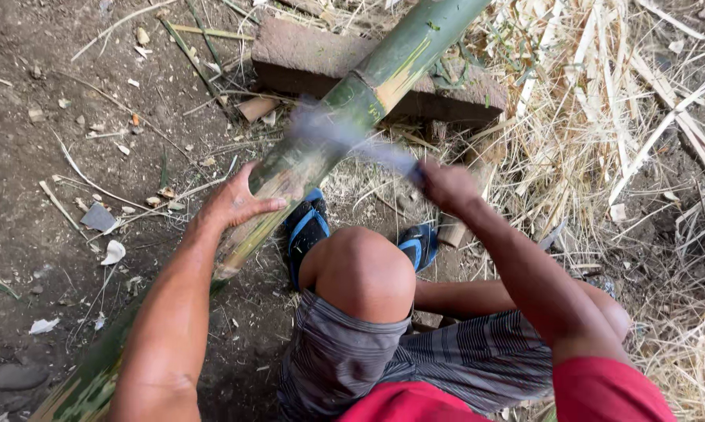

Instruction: The person sits on the ground and uses a machete to shave the outer layer of a green bamboo pole resting on a brick support. They repeatedly strike and scrape the bamboo surface, removing strips of outer skin and creating a pile of shavings.

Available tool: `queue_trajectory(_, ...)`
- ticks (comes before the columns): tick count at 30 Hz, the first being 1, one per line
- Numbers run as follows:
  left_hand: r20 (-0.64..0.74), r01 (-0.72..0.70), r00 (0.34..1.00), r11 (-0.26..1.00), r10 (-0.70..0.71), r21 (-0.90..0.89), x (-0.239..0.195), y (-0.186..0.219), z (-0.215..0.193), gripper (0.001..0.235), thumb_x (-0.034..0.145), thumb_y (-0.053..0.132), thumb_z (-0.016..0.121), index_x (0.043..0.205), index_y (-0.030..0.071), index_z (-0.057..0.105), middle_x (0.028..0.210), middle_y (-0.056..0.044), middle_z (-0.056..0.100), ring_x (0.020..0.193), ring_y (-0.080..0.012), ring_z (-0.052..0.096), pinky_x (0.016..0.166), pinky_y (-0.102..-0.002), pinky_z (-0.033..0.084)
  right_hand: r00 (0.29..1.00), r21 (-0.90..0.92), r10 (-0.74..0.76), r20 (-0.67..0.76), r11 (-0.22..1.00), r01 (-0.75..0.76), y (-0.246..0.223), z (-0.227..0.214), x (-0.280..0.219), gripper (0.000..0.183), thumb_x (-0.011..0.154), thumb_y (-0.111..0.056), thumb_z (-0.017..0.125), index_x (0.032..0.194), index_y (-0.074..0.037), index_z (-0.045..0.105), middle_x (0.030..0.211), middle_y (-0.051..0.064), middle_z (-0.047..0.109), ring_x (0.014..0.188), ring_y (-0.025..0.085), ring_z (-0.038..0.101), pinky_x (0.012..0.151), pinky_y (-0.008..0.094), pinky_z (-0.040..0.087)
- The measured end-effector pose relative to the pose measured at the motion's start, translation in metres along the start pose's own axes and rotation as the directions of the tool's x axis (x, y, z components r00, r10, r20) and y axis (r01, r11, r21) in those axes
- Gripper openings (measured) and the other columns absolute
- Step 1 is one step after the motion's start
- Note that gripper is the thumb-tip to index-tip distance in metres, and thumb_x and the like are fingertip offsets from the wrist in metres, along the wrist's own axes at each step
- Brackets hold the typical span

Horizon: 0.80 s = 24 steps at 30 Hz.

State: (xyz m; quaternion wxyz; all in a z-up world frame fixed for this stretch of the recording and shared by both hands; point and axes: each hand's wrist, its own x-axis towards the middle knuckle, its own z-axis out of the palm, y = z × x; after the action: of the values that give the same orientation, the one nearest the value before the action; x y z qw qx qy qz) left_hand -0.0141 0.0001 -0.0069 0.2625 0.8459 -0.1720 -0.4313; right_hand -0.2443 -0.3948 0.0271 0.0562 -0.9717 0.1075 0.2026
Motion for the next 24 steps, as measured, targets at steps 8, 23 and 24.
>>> queue_trajectory(8, -0.047, -0.01, 0.999, 0.998, 0.013, 0.058, -0.016, 0.02, 0.002, 0.135, 0.054, 0.062, 0.09, 0.164, 0.021, 0.025, 0.151, -0.017, 0.054, 0.136, -0.0351, 0.053, 0.116, -0.054, 0.037, 0.962, 0.148, 0.212, -0.173, 0.971, -0.187, 0.014, -0.031, -0.002, 0.041, 0.111, -0.044, 0.044, 0.116, -0.005, 0.057, 0.075, 0.013, 0.067, 0.054, 0.022, 0.057, 0.047, 0.039, 0.045)
queue_trajectory(23, -0.117, 0.04, 0.993, 0.974, -0.014, 0.225, -0.038, 0.04, 0.006, 0.129, 0.06, 0.064, 0.086, 0.163, 0.021, 0.022, 0.155, -0.016, 0.049, 0.137, -0.038, 0.053, 0.111, -0.054, 0.044, 0.965, 0.116, 0.16, 0.208, 0.975, -0.187, -0.042, -0.059, -0.015, 0.057, 0.105, -0.06, 0.034, 0.117, -0.007, 0.05, 0.069, 0.016, 0.067, 0.046, 0.023, 0.056, 0.04, 0.04, 0.048)
queue_trajectory(24, -0.121, 0.05, 0.992, 0.968, -0.021, 0.244, -0.037, 0.039, 0.007, 0.129, 0.061, 0.065, 0.086, 0.163, 0.019, 0.023, 0.155, -0.017, 0.048, 0.138, -0.0386, 0.052, 0.112, -0.055, 0.044, 0.963, -0.003, 0.089, 0.253, 0.996, -0.092, -0.046, -0.059, -0.018, 0.058, 0.104, -0.062, 0.034, 0.118, -0.007, 0.049, 0.07, 0.017, 0.066, 0.047, 0.023, 0.054, 0.04, 0.04, 0.049)
